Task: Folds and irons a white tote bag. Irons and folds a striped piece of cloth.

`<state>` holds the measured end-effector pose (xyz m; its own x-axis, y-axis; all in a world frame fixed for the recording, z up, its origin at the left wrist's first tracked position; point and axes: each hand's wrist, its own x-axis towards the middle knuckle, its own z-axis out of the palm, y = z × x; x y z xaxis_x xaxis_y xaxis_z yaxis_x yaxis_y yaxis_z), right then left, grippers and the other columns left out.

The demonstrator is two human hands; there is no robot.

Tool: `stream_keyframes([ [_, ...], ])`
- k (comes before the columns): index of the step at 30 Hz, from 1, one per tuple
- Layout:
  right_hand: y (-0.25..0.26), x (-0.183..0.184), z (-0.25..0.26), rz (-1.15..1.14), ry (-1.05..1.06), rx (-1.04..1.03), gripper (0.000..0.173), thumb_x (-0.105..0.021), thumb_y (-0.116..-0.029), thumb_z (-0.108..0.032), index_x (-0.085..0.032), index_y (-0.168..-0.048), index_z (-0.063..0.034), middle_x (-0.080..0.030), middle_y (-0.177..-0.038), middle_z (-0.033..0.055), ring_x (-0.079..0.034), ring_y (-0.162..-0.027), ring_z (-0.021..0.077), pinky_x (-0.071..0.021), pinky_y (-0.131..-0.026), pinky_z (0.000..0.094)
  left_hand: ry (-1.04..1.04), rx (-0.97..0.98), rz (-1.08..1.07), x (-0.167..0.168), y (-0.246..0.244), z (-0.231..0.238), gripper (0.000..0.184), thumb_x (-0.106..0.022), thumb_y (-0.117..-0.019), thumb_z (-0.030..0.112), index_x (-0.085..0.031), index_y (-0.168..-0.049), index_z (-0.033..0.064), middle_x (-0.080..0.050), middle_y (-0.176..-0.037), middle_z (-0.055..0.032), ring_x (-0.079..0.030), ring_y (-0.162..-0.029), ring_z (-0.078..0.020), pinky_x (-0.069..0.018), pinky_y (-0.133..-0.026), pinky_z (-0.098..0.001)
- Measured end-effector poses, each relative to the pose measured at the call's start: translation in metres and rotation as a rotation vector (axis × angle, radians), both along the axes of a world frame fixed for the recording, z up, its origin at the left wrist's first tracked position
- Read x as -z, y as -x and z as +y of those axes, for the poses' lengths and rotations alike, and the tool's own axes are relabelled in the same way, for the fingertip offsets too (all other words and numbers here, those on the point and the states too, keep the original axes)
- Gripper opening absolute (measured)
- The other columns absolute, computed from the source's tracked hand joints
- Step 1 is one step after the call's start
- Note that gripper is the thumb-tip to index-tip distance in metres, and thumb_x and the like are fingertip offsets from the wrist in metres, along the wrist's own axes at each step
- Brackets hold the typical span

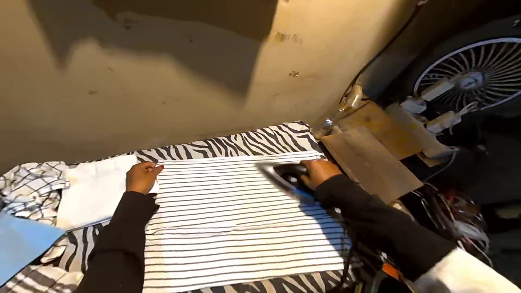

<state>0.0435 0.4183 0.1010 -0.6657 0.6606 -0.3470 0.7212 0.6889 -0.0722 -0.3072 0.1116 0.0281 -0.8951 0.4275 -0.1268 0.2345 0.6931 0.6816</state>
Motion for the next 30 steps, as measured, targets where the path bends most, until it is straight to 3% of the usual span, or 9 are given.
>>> stream_keyframes([
  [2, 0.010, -0.005, -0.011, -0.053, -0.025, -0.109, 0.035, -0.066, -0.0977, -0.020, -0.067, -0.129, -0.0038, -0.069, -0.112, 0.0330, -0.065, -0.110, 0.0553, -0.0468, -0.090, 0.0729, 0.047, -0.007, 0.060, 0.003, 0.001, 0.000, 0.025, -0.068, -0.0998, 0.017, -0.069, -0.109, -0.0068, -0.067, -0.094, -0.0279, -0.063, -0.091, -0.0445, -0.0449, -0.085, -0.0665],
  [5, 0.040, 0.003, 0.016, 0.014, -0.092, -0.019, 0.031, -0.068, -0.0981, -0.020, -0.069, -0.124, -0.0039, -0.069, -0.112, 0.0334, -0.065, -0.108, 0.0560, -0.0483, -0.087, 0.0745, 0.116, 0.030, 0.112, 0.014, -0.001, -0.004, 0.028, -0.064, -0.1021, 0.020, -0.068, -0.112, -0.0051, -0.067, -0.097, -0.0301, -0.064, -0.094, -0.0502, -0.0458, -0.085, -0.0722],
  [8, 0.074, 0.006, 0.048, 0.032, -0.168, -0.204, 0.031, -0.071, -0.0951, -0.024, -0.071, -0.120, -0.0047, -0.071, -0.105, 0.0309, -0.067, -0.104, 0.0531, -0.0500, -0.086, 0.0714, 0.087, 0.056, 0.097, 0.012, 0.005, -0.005, 0.027, -0.064, -0.1022, 0.020, -0.068, -0.113, -0.0048, -0.067, -0.098, -0.0280, -0.064, -0.094, -0.0463, -0.0463, -0.087, -0.0684],
  [13, 0.108, 0.012, 0.030, 0.037, -0.163, -0.473, 0.031, -0.075, -0.0906, -0.028, -0.074, -0.113, -0.0075, -0.073, -0.093, 0.0262, -0.070, -0.094, 0.0498, -0.0513, -0.081, 0.0693, -0.047, 0.047, -0.024, 0.017, 0.016, -0.002, 0.022, -0.066, -0.1010, 0.019, -0.070, -0.114, 0.0014, -0.069, -0.094, -0.0180, -0.064, -0.086, -0.0307, -0.0494, -0.083, -0.0562],
  [20, 0.160, -0.002, -0.045, 0.085, 0.024, -0.125, 0.036, -0.072, -0.0932, -0.024, -0.070, -0.118, 0.0016, -0.069, -0.117, 0.0297, -0.065, -0.112, 0.0501, -0.0504, -0.088, 0.0698, -0.150, -0.043, -0.016, 0.027, 0.016, -0.005, 0.022, -0.066, -0.1008, 0.016, -0.068, -0.114, -0.0007, -0.069, -0.093, -0.0158, -0.063, -0.081, -0.0238, -0.0506, -0.081, -0.0502],
  [22, 0.168, 0.010, -0.089, 0.233, 0.087, -0.035, 0.037, -0.077, -0.0883, -0.019, -0.067, -0.116, 0.0036, -0.069, -0.112, 0.0291, -0.067, -0.105, 0.0489, -0.0542, -0.082, 0.0680, -0.153, -0.060, 0.012, 0.030, 0.016, -0.004, 0.021, -0.067, -0.0998, 0.015, -0.069, -0.113, -0.0009, -0.069, -0.092, -0.0154, -0.063, -0.081, -0.0235, -0.0504, -0.081, -0.0503],
  [25, 0.169, -0.005, -0.142, 0.194, 0.297, -0.042, 0.037, -0.059, -0.1006, -0.009, -0.058, -0.135, 0.0039, -0.066, -0.127, 0.0279, -0.065, -0.117, 0.0459, -0.0523, -0.093, 0.0636, -0.129, -0.065, 0.048, 0.029, 0.014, -0.004, 0.022, -0.065, -0.0998, 0.012, -0.068, -0.114, -0.0035, -0.069, -0.096, -0.0181, -0.062, -0.085, -0.0242, -0.0493, -0.084, -0.0491],
  [27, 0.154, -0.019, -0.149, 0.095, 0.363, -0.123, 0.039, -0.046, -0.1050, -0.004, -0.052, -0.143, 0.0019, -0.062, -0.136, 0.0264, -0.062, -0.125, 0.0439, -0.0508, -0.097, 0.0614, -0.109, -0.051, 0.057, 0.025, 0.016, -0.005, 0.023, -0.064, -0.0999, 0.012, -0.067, -0.116, -0.0045, -0.069, -0.098, -0.0192, -0.062, -0.086, -0.0247, -0.0493, -0.084, -0.0489],
  [30, 0.124, -0.011, -0.121, 0.123, 0.311, -0.043, 0.037, -0.053, -0.1030, -0.006, -0.057, -0.139, 0.0016, -0.065, -0.130, 0.0278, -0.064, -0.120, 0.0462, -0.0508, -0.095, 0.0641, -0.092, -0.069, 0.033, 0.024, 0.012, -0.006, 0.023, -0.064, -0.1003, 0.013, -0.067, -0.117, -0.0037, -0.068, -0.099, -0.0190, -0.061, -0.085, -0.0233, -0.0491, -0.083, -0.0478],
])
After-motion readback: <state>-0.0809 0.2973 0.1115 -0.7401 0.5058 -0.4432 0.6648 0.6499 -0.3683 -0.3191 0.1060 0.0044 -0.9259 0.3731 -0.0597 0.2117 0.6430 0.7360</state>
